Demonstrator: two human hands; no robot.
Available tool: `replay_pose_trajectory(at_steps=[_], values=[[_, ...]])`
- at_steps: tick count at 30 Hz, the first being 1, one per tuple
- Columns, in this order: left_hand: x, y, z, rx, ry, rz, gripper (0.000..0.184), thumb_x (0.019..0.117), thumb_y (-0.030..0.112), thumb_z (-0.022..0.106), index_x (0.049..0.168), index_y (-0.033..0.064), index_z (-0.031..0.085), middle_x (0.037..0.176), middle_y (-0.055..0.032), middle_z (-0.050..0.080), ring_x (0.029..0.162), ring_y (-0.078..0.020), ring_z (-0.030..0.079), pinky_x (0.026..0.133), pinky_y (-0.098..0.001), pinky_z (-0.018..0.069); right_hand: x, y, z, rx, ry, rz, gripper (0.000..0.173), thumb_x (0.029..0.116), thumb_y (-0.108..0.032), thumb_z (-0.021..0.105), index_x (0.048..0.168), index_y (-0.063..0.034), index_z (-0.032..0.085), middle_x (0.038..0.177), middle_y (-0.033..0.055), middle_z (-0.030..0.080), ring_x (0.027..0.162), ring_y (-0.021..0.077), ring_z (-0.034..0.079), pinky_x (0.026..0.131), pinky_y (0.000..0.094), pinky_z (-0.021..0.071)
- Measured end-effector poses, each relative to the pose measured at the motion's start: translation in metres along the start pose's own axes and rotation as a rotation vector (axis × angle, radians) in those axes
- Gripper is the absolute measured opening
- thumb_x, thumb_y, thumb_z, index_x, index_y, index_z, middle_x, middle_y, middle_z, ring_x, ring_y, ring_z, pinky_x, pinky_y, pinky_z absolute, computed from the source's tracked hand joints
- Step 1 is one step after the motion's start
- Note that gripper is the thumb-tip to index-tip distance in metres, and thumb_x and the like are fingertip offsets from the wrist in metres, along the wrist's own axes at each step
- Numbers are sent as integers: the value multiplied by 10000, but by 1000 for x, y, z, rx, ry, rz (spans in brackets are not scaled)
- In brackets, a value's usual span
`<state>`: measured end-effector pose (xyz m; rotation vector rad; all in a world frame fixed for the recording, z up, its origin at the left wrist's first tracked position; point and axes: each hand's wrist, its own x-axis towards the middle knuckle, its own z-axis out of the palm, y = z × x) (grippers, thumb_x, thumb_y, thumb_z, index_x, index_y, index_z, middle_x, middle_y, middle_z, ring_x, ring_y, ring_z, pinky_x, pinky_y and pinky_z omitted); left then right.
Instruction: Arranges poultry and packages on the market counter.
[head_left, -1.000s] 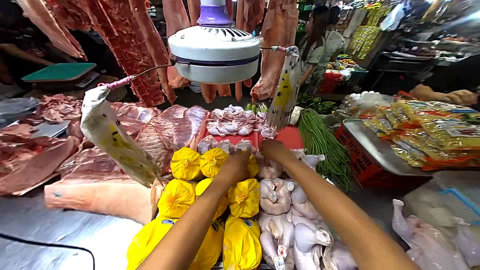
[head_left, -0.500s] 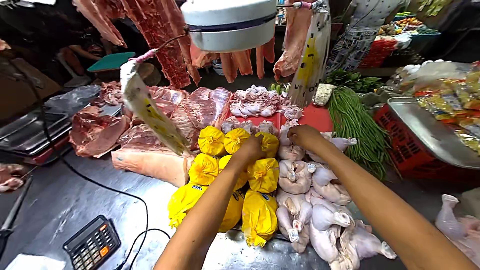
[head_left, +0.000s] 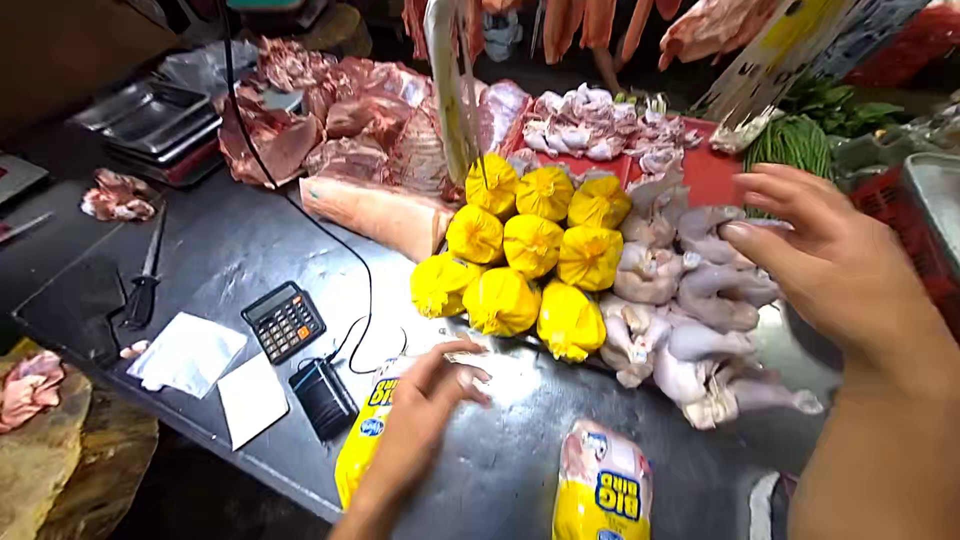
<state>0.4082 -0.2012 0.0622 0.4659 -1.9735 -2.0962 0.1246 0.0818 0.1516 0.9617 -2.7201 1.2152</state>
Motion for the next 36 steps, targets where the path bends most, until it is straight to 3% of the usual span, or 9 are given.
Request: replay_pose_trajectory(at_steps=[4, 8, 12, 15, 19, 23, 27, 31, 36], values=[[-87, -100, 52, 109, -258, -494, 541, 1001, 256, 637, 1465, 14, 496, 1440, -207, 551, 1176, -295, 657, 989, -468, 560, -144, -25, 45, 315, 148, 284, 538, 1011, -220, 569, 1435, 86, 443, 1245, 138, 641, 1016, 130, 683, 861, 329, 608], [-110, -164, 89, -18, -205, -607, 697, 1007, 329, 633, 1558, 3, 356, 1506, -249, 485, 1225, -330, 632, 1041, -489, 524, -273, 5, 133, 332, -57, 906, 651, 1071, -287, 481, 1586, 32, 244, 1409, 305, 521, 1190, 370, 606, 959, 543, 533], [-104, -179, 115, -108, -261, -633, 771, 969, 431, 653, 1551, 14, 368, 1449, -250, 527, 1290, -341, 572, 1090, -514, 472, -343, 35, 195, 719, 63, 1016, 634, 1086, -492, 312, 1539, -53, 375, 1388, 146, 592, 1229, 195, 617, 1035, 424, 537], [-104, -176, 116, -141, -279, -643, 755, 861, 401, 773, 1460, 46, 480, 1397, -231, 522, 1240, -315, 573, 1039, -488, 500, -348, 29, 202, 775, 140, 965, 639, 1047, -443, 395, 1520, -15, 357, 1313, 155, 618, 1137, 177, 654, 978, 391, 567], [-114, -152, 99, -234, -233, -561, 867, 775, 282, 818, 1501, 53, 403, 1278, -184, 607, 1068, -256, 661, 921, -441, 571, -344, -4, 194, 913, 188, 804, 798, 963, -377, 547, 1548, -1, 156, 1270, 75, 581, 1071, 61, 654, 934, 291, 581], [-120, -103, 62, -112, -248, -442, 961, 825, 420, 771, 1586, 51, 313, 1427, -215, 522, 1229, -274, 601, 1025, -460, 525, -332, -53, 182, 1088, 36, 663, 1094, 810, -325, 836, 1548, -12, 92, 1287, 46, 635, 1095, 105, 689, 969, 350, 597], [-104, -50, 25, -104, -259, -381, 1022, 868, 419, 762, 1621, 65, 168, 1408, -140, 593, 1191, -175, 661, 1023, -400, 566, -286, -91, 186, 1078, -45, 549, 1096, 850, -300, 796, 1559, 35, 31, 1302, 69, 629, 1087, 105, 698, 962, 340, 602], [-63, -5, -9, -108, -139, -341, 863, 901, 446, 695, 1549, 7, 331, 1247, -120, 688, 1076, -178, 711, 955, -402, 602, -225, -106, 189, 1118, -129, 357, 1174, 916, -487, 728, 1593, 35, -76, 1528, 154, 468, 1288, 163, 597, 1077, 376, 532], [50, 53, -42, 22, -193, -276, 562, 1012, 463, 548, 1387, 46, 525, 1053, -101, 731, 930, -190, 730, 832, -405, 624, -105, -120, 199, 1060, -76, 348, 1006, 921, -486, 664, 1657, -113, 88, 1561, 139, 460, 1295, 239, 601, 992, 432, 581]])
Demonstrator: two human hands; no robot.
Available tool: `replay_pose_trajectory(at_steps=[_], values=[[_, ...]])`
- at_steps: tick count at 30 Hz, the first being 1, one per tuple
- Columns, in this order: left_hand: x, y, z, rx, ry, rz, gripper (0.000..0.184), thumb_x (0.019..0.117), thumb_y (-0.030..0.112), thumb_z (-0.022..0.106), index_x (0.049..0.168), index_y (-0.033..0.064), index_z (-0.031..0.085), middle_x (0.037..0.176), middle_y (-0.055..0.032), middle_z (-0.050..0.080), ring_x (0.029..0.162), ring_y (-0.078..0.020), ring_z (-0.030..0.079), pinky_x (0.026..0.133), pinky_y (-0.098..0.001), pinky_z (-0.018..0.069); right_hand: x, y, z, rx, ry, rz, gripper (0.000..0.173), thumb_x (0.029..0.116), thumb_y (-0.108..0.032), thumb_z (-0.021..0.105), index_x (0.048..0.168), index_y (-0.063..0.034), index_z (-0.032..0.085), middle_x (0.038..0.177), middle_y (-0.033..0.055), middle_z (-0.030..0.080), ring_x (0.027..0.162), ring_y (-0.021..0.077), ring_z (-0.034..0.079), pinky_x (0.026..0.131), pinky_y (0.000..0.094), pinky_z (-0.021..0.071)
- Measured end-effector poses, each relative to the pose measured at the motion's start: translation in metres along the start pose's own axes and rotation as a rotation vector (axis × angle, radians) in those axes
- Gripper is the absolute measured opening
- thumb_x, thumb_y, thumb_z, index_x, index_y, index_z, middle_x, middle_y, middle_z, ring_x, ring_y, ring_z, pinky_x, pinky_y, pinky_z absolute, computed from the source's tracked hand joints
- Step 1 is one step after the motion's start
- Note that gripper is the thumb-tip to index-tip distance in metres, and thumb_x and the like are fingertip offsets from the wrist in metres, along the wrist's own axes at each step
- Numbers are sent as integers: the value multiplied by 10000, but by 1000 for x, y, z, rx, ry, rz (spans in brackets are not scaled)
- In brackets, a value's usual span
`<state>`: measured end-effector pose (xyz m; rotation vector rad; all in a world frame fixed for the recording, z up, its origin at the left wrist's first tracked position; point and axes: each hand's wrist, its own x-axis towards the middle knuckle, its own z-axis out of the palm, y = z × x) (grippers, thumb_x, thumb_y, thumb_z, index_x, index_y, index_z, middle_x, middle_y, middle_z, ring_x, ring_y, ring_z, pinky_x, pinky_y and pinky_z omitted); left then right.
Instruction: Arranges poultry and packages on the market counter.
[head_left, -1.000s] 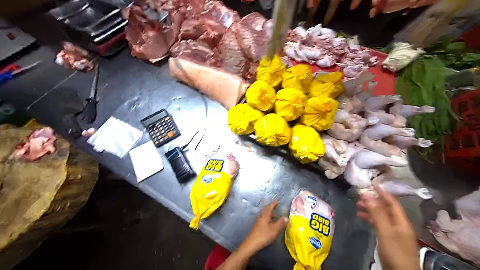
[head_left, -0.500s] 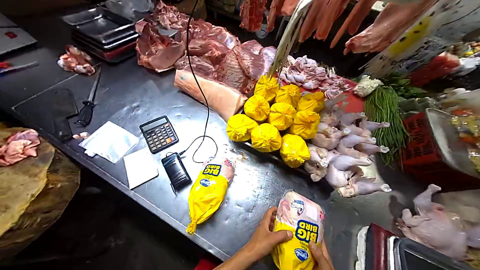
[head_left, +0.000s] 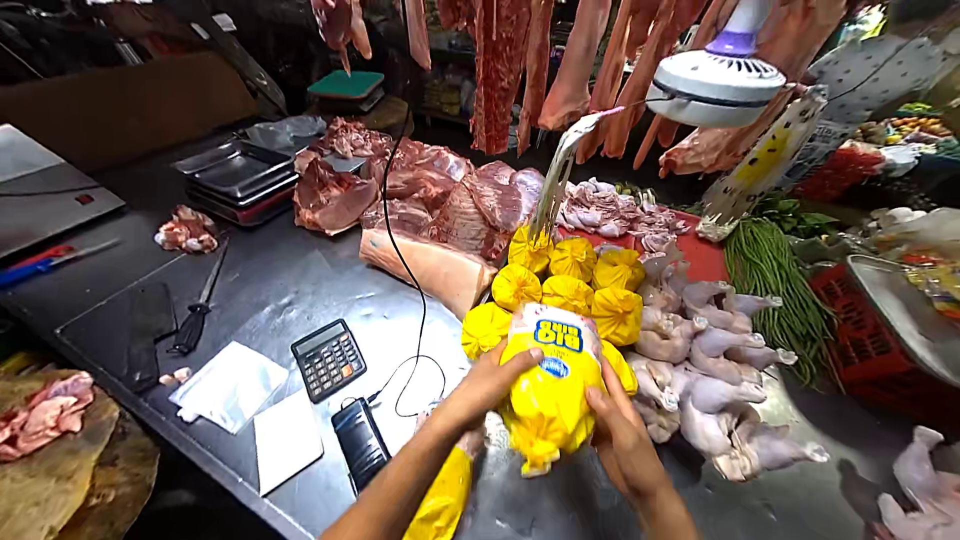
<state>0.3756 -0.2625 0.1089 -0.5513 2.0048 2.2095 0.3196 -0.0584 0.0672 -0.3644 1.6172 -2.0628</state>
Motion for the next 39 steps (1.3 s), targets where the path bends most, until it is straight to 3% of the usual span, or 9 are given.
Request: replay_pose_trajectory(at_steps=[5, 9, 13, 21, 25, 28, 30, 35, 39], values=[[126, 62, -40, 170, 10, -93, 650, 1009, 622, 473, 1252, 41, 635, 1088, -165, 710, 965, -272, 710, 825, -500, 595, 127, -22, 13, 48, 62, 57, 649, 1086, -396, 432, 1636, -141, 200, 1419, 174, 576, 1196, 287, 651, 936, 463, 594], [202, 67, -58, 196, -61, -171, 672, 1015, 660, 362, 1230, 87, 639, 1099, -160, 697, 950, -290, 691, 779, -518, 575, 194, -24, 10, -35, 144, 223, 617, 1107, -502, 330, 1617, -160, 263, 1425, 198, 572, 1182, 348, 659, 924, 526, 593], [226, 65, -58, 259, -49, -179, 693, 1041, 653, 315, 1132, 45, 636, 935, -147, 674, 769, -259, 664, 672, -463, 571, 211, -27, 1, -168, 140, 295, 607, 1112, -514, 280, 1624, -191, 233, 1392, 235, 577, 995, 386, 717, 746, 520, 631], [234, 63, -52, 479, 80, -66, 651, 1084, 538, 327, 1256, -14, 625, 1129, -228, 658, 1002, -327, 651, 870, -559, 528, 209, -24, -11, -435, 140, 295, 565, 1104, -499, 367, 1590, -212, 321, 1199, 235, 658, 749, 338, 736, 644, 471, 644], [192, 62, -75, 451, 170, 19, 629, 1075, 577, 356, 1300, 46, 607, 1128, -234, 663, 801, -330, 719, 662, -511, 616, 139, -27, -24, -443, 154, 63, 487, 1081, -319, 495, 1515, -103, 456, 1330, 158, 621, 911, 289, 750, 725, 443, 668], [117, 25, -100, 467, 221, 181, 414, 1078, 378, 491, 1295, 56, 633, 1149, -174, 684, 931, -281, 716, 800, -510, 616, 54, -2, -25, -303, 110, -49, 359, 1045, -164, 453, 1340, 12, 555, 1069, 63, 719, 739, 161, 709, 598, 323, 620], [44, -28, -106, 521, 305, 135, 351, 1057, 314, 553, 1306, 81, 636, 1127, -151, 703, 890, -254, 697, 788, -481, 587, 5, 39, -15, -194, 2, 144, 333, 1050, -155, 407, 1276, 13, 584, 954, 42, 745, 668, 130, 705, 560, 294, 612], [-70, -173, -106, 462, 314, -403, 573, 1058, 429, 509, 1455, 16, 524, 1354, -237, 615, 1221, -346, 627, 1067, -553, 479, -52, 176, 45, -127, -219, 773, 673, 1073, -329, 498, 1615, -47, 217, 1392, 243, 575, 1156, 340, 667, 935, 498, 582], [-87, -220, -94, -21, 342, -354, 495, 1077, 436, 457, 1332, 40, 607, 1083, -124, 729, 970, -195, 719, 886, -417, 602, -58, 211, 85, 62, -119, 685, 709, 1039, -352, 507, 1621, -86, 201, 1373, 221, 584, 1101, 310, 681, 871, 471, 601]])
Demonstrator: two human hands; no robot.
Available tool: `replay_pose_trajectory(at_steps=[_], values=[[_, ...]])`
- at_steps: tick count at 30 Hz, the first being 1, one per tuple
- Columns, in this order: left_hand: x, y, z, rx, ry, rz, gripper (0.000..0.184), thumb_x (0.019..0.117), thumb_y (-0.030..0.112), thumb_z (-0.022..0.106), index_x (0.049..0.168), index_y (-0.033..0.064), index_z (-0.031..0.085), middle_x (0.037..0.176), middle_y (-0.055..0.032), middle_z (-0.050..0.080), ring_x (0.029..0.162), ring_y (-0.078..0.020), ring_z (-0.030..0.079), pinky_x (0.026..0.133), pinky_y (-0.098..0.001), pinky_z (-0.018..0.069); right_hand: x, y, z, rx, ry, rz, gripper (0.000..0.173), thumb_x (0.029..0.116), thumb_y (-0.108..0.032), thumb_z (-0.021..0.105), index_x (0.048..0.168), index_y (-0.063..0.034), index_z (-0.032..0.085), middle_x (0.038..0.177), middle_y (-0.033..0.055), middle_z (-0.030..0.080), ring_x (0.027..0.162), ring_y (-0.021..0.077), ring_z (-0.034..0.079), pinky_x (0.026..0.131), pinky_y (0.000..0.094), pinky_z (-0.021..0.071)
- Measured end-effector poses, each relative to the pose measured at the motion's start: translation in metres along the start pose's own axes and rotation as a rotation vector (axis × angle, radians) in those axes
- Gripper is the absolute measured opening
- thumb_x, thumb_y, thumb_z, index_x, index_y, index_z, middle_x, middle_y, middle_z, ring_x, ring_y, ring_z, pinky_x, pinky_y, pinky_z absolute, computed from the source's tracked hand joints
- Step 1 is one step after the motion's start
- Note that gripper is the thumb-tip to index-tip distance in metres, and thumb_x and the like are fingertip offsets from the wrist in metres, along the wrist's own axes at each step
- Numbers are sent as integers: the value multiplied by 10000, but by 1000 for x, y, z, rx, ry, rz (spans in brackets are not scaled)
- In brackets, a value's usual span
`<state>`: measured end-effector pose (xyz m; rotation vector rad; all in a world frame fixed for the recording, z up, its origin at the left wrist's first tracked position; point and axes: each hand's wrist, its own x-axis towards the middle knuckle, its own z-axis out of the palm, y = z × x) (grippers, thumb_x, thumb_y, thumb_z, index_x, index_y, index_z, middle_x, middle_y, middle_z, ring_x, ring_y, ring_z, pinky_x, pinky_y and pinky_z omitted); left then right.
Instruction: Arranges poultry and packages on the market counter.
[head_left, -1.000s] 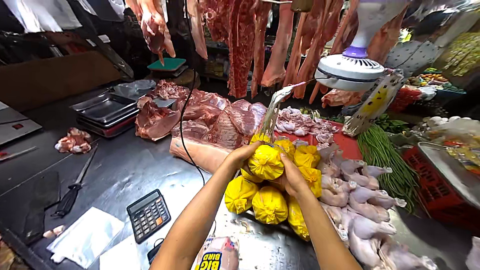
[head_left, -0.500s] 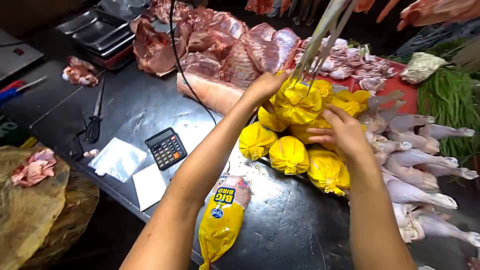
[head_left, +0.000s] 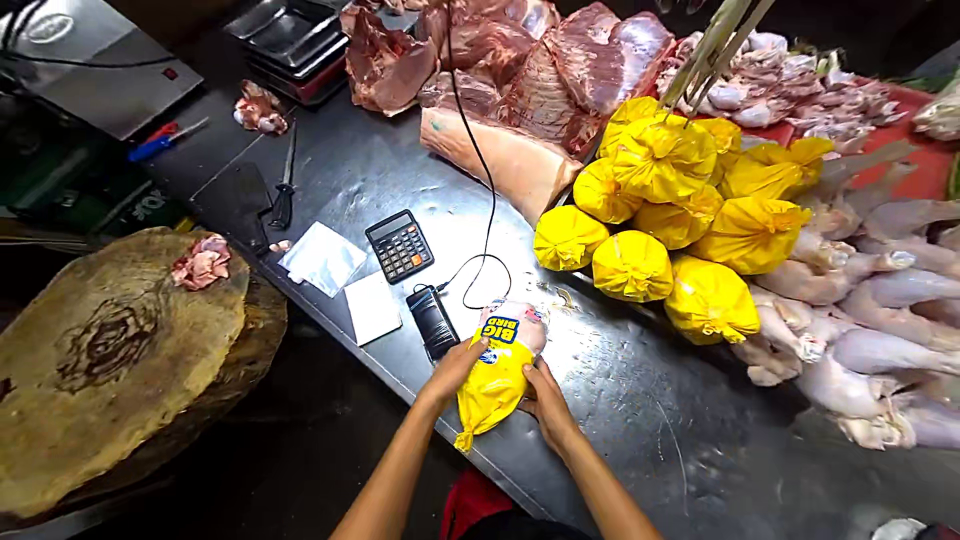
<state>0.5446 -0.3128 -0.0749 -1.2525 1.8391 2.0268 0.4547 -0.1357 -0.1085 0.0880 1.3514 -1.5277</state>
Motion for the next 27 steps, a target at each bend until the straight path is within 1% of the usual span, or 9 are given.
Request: replay_pose_trajectory(at_steps=[3, 5, 9, 11, 13, 15, 18, 22, 27], values=[[-21, -7, 12, -32, 36, 121, 527, 1018, 380, 586, 1429, 52, 552, 1204, -127, 710, 1056, -200, 712, 946, -422, 594, -8, 5, -14, 36, -90, -100, 817, 931, -342, 597, 1595, -51, 222, 1381, 204, 583, 1118, 291, 679, 896, 451, 606], [-40, -10, 26, -62, 41, 170, 765, 930, 386, 684, 1550, 41, 397, 1368, -165, 618, 1157, -228, 674, 1000, -436, 572, -22, 6, -27, 41, -112, -211, 976, 857, -414, 705, 1595, -31, 195, 1436, 180, 557, 1208, 245, 642, 981, 423, 579], [-70, 2, 64, -62, -74, 123, 934, 862, 421, 772, 1555, 24, 289, 1362, -172, 593, 1080, -239, 703, 931, -437, 608, -60, -14, -51, 62, -36, -312, 1264, 701, -539, 882, 1588, -39, 133, 1356, 150, 616, 1134, 205, 691, 950, 400, 611], [-64, 21, 66, 172, -119, 122, 793, 928, 478, 712, 1502, 12, 426, 1322, -174, 649, 1106, -256, 701, 982, -465, 576, -71, -24, -71, 54, -5, -294, 1222, 689, -501, 898, 1574, -30, 199, 1273, 154, 670, 1053, 220, 724, 900, 411, 631], [-41, 52, 66, 382, 41, 285, 706, 936, 459, 701, 1458, 15, 528, 1361, -199, 632, 1236, -315, 633, 1070, -521, 500, -76, -25, -91, 24, 65, -273, 1051, 736, -499, 835, 1515, -12, 326, 1170, 133, 718, 979, 205, 744, 856, 393, 640], [3, 94, 70, 432, 208, 545, 763, 897, 389, 761, 1494, 7, 478, 1497, -244, 495, 1356, -342, 529, 1110, -490, 463, -78, -22, -108, -14, 142, -259, 896, 802, -486, 761, 1465, 6, 411, 1128, 134, 732, 954, 200, 747, 850, 388, 639], [87, 133, 83, 419, 215, 713, 894, 828, 340, 828, 1571, 80, 405, 1650, -283, 227, 1471, -395, 383, 1159, -494, 422, -80, -26, -123, -221, 212, -180, 831, 852, -422, 708, 1507, -11, 405, 1220, 149, 700, 1023, 207, 727, 903, 403, 619], [149, 140, 100, 397, 362, 956, 511, 786, 129, 818, 1271, 30, 690, 1477, -276, 503, 1305, -404, 564, 1065, -534, 506, -82, -39, -129, -471, 216, -122, 897, 827, -461, 771, 1547, -69, 406, 1346, 153, 644, 1175, 221, 668, 1020, 455, 555], [148, 162, 103, 460, 464, 902, 175, 797, -6, 725, 971, -19, 707, 1291, -213, 629, 1160, -334, 644, 958, -505, 552, -74, -30, -143, -339, 187, -112, 977, 811, -514, 743, 1595, -104, 330, 1415, 131, 605, 1210, 194, 653, 1024, 432, 557]])
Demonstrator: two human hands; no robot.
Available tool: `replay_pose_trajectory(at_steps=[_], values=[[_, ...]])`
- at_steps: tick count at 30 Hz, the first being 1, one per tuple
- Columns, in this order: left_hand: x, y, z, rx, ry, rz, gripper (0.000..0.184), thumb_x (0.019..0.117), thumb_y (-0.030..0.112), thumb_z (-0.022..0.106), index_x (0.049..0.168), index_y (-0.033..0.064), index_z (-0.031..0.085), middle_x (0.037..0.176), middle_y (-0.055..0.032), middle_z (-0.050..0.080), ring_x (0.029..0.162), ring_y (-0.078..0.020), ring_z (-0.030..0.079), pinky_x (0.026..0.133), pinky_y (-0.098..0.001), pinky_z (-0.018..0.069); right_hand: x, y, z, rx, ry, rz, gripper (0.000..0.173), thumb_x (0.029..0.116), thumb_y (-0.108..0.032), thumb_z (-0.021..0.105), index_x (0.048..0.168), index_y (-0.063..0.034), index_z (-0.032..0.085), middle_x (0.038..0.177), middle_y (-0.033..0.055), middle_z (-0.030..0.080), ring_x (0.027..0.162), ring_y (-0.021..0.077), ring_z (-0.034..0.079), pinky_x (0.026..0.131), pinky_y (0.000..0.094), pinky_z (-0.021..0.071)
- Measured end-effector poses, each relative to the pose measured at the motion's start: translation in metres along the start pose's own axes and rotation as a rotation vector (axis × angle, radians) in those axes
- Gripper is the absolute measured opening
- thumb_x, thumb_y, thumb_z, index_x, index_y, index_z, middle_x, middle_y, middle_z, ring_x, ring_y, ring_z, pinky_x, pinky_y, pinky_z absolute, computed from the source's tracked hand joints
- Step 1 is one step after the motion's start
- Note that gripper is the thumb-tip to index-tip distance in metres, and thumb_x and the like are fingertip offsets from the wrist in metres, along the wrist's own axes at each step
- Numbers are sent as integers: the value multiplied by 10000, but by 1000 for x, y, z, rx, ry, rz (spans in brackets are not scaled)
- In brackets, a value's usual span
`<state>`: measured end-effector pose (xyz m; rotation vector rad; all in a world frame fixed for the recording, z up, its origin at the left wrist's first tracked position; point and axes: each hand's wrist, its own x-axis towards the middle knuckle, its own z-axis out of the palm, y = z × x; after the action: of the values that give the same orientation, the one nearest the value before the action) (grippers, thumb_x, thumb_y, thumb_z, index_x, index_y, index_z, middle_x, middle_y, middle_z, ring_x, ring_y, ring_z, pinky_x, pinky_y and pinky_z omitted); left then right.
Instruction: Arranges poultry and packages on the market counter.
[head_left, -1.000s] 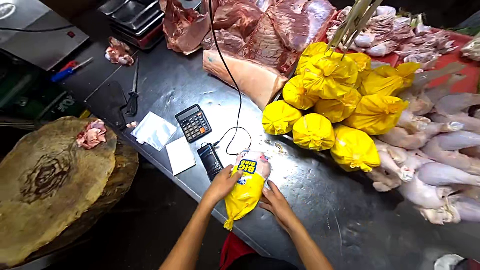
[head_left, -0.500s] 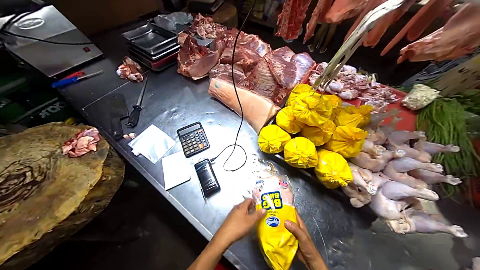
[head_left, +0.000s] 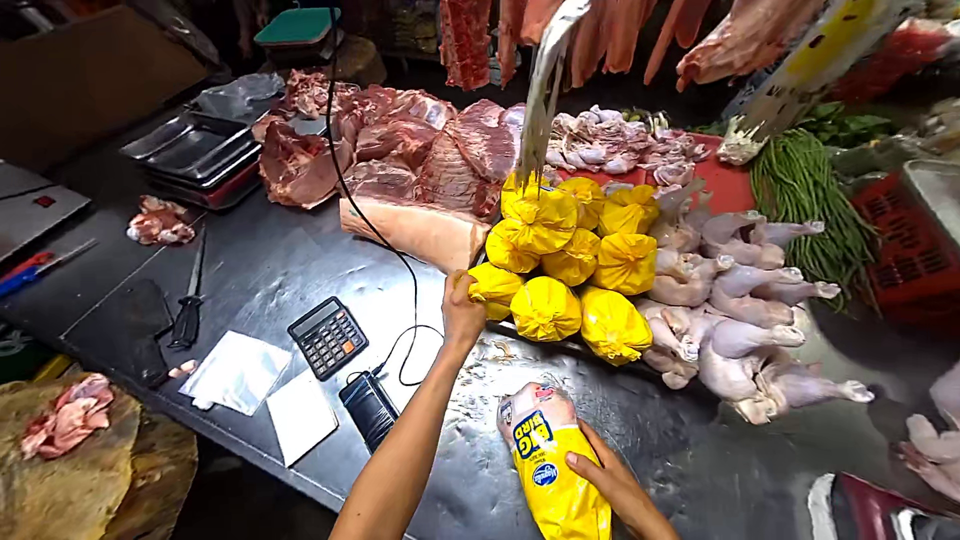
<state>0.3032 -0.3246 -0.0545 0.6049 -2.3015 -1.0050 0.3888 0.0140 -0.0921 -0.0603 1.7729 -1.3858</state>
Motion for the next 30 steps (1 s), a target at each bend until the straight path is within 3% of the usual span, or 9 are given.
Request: replay_pose_trajectory(at_steps=[9, 11, 15, 18, 21, 23, 25, 28, 30], values=[[-20, 24, -41, 36, 68, 189, 202, 827, -42, 681, 1026, -31, 714, 1047, -160, 709, 993, -240, 689, 902, -417, 573, 5, 3, -9, 122, -59, -5, 1011, 765, -507, 796, 1579, -100, 354, 1374, 104, 639, 1163, 174, 679, 992, 390, 580], [-54, 35, -58, 104, 86, 188, 194, 817, -47, 679, 1008, -53, 712, 1018, -171, 712, 973, -235, 692, 890, -376, 574, 5, 6, -10, 139, -22, 3, 972, 775, -495, 768, 1566, -85, 379, 1356, 112, 649, 1157, 175, 679, 990, 388, 575], [-123, 27, -74, 122, 179, 226, 39, 769, -72, 638, 770, -46, 610, 1072, -225, 688, 1068, -267, 673, 941, -327, 555, 8, 12, -13, 216, 21, 12, 847, 826, -476, 708, 1529, -85, 442, 1285, 112, 682, 1082, 186, 706, 923, 396, 602], [-186, -4, -68, 97, 140, 216, 38, 765, -61, 645, 746, -46, 615, 1138, -262, 656, 1067, -262, 673, 918, -300, 568, 12, 13, -17, 271, -11, -32, 837, 847, -477, 691, 1530, -73, 425, 1270, 96, 693, 1061, 174, 717, 903, 366, 616], [-258, -23, -58, 65, 74, 171, 114, 803, -26, 626, 716, -6, 554, 1113, -224, 645, 982, -184, 671, 854, -223, 563, 9, 18, -15, 283, 7, -63, 842, 866, -489, 669, 1537, -56, 401, 1263, 97, 693, 1058, 173, 719, 891, 358, 621], [-296, -27, -61, 1, -25, 139, 103, 832, -16, 632, 760, 7, 563, 1157, -223, 618, 1020, -186, 658, 886, -233, 562, 7, 17, -11, 262, 27, -77, 848, 871, -513, 660, 1540, -61, 400, 1269, 94, 690, 1063, 166, 716, 888, 346, 620], [-321, -23, -77, -74, -165, 110, 82, 890, 50, 663, 893, 26, 585, 1299, -227, 563, 1179, -221, 616, 1005, -296, 538, 5, 18, -10, 248, 27, -84, 870, 871, -546, 666, 1546, -70, 392, 1275, 93, 688, 1074, 161, 711, 893, 338, 617], [-317, -6, -107, -83, -135, -51, 345, 918, 284, 727, 1069, -20, 670, 1401, -266, 558, 1285, -302, 588, 1060, -408, 523, 3, 15, -9, 230, 40, -80, 831, 893, -545, 636, 1532, -68, 402, 1247, 77, 699, 1059, 137, 713, 883, 317, 619], [-280, 0, -119, -85, -82, -306, 539, 927, 318, 686, 1249, -108, 611, 1433, -303, 522, 1305, -338, 569, 1039, -439, 525, 0, 13, -6, 240, 83, -112, 781, 925, -500, 587, 1531, -46, 396, 1257, 84, 690, 1066, 135, 707, 895, 316, 613]])
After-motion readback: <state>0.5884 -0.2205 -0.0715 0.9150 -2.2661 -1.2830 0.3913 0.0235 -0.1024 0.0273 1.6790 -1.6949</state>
